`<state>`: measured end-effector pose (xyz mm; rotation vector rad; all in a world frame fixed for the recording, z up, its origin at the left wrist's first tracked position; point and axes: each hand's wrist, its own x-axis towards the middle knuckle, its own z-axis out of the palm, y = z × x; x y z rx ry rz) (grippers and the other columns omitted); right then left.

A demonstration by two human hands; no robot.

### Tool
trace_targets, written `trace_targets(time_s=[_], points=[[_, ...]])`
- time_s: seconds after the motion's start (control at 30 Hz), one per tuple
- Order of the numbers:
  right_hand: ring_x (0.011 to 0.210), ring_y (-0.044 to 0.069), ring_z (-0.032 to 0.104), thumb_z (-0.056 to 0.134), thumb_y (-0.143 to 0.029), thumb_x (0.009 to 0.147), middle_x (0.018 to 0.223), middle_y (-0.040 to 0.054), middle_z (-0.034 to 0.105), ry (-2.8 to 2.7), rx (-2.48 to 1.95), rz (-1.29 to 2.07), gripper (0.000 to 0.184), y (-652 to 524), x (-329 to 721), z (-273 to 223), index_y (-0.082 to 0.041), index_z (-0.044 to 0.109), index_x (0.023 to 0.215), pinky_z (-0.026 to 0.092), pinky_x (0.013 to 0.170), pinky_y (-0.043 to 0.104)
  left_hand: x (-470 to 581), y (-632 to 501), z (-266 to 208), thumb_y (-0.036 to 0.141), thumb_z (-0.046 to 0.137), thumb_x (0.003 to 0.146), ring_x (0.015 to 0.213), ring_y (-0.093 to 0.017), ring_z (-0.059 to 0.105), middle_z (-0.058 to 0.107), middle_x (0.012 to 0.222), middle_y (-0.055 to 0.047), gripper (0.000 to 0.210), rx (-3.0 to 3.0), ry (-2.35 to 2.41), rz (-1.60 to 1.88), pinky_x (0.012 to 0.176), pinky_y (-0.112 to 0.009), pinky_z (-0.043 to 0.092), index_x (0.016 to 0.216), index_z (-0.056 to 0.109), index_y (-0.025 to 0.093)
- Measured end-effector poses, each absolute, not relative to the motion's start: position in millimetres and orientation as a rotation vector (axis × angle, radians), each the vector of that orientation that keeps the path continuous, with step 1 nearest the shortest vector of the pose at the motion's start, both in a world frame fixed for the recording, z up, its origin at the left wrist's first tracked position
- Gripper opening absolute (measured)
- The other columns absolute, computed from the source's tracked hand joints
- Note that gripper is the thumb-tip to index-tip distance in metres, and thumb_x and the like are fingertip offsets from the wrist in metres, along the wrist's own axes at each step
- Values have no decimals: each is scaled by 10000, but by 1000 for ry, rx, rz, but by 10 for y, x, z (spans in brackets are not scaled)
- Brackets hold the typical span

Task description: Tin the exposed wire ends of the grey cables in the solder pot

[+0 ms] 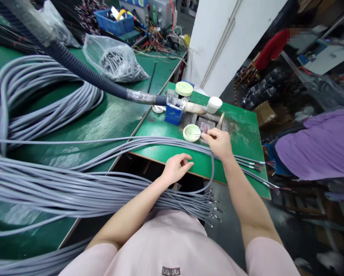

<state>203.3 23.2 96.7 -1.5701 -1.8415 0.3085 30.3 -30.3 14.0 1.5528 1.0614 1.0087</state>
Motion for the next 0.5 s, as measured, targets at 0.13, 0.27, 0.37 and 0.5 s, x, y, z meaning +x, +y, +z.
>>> trace_targets(time_s=[0.13, 0.27, 0.37, 0.5], points=[[592, 126, 462, 582, -280, 759, 585, 0, 535, -2053, -1802, 258, 268, 617, 2019, 930, -165, 575, 517, 306, 583, 268, 266, -273, 47, 256, 636, 800, 649, -149, 516, 609, 641, 2, 101, 1875, 1118, 887, 649, -273, 383, 871, 687, 206], [668, 152, 526, 570, -313, 773, 672, 25, 631, -2204, -1980, 210, 237, 823, 1935, 882, -164, 685, 628, 288, 589, 271, 263, -270, 53, 255, 632, 813, 650, -161, 525, 609, 633, -1, 87, 1902, 1095, 885, 640, -278, 385, 867, 682, 209], [709, 165, 566, 571, -314, 780, 711, 33, 662, -2271, -2071, 188, 231, 883, 1866, 869, -169, 713, 670, 282, 576, 268, 258, -266, 54, 265, 617, 827, 667, -162, 530, 625, 652, -5, 102, 1940, 1109, 853, 660, -285, 395, 886, 679, 210], [746, 184, 607, 558, -284, 792, 744, 48, 688, -2353, -2134, 161, 223, 918, 1804, 844, -173, 728, 700, 312, 586, 262, 253, -260, 46, 277, 597, 843, 674, -164, 530, 637, 661, -8, 117, 1989, 1114, 826, 669, -293, 398, 903, 672, 211]])
